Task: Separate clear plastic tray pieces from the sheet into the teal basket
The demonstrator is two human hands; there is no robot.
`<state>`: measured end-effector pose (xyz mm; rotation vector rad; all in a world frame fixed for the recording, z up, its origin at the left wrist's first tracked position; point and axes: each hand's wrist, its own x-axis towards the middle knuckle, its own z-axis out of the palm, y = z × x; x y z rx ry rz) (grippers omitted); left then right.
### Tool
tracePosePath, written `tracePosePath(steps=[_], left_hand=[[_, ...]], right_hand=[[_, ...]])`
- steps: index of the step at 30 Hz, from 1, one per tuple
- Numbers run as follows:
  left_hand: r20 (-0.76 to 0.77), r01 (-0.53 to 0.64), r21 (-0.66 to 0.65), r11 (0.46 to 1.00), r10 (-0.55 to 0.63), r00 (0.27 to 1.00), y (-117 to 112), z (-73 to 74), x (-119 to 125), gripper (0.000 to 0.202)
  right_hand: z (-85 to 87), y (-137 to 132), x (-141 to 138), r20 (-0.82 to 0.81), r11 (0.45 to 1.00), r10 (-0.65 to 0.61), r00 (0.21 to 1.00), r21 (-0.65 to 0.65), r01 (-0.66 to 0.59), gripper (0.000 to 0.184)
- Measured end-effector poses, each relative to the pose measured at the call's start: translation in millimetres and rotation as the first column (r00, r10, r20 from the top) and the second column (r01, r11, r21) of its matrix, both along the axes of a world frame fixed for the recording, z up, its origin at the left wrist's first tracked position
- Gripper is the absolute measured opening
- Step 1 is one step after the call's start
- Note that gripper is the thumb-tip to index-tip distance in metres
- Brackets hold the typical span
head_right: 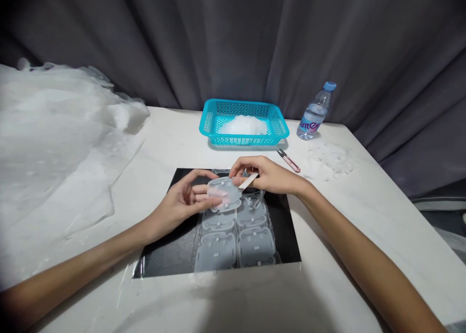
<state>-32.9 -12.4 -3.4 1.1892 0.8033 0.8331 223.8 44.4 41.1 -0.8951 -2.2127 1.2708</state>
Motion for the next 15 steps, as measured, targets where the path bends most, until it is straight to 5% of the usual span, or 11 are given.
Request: tracePosePath(steps=[9, 15], left_hand=[[-0.012, 0.019, 0.036, 0.999, -0.019, 1.000, -0.3, -1.4, 0.9, 0.045], [-0.141, 0.165, 0.103, 0.981, -0.150, 0.979, -2.6, -4.8, 1.7, 0.039]], right_hand=[[3.7, 2.2, 2.0, -0.034, 0.999, 0.008, 0.999, -0.047, -0.010, 0.015], [4.9, 8.7, 9.0, -0.080, 0.992, -0.030, 0.996, -0.122, 0.021, 0.019]])
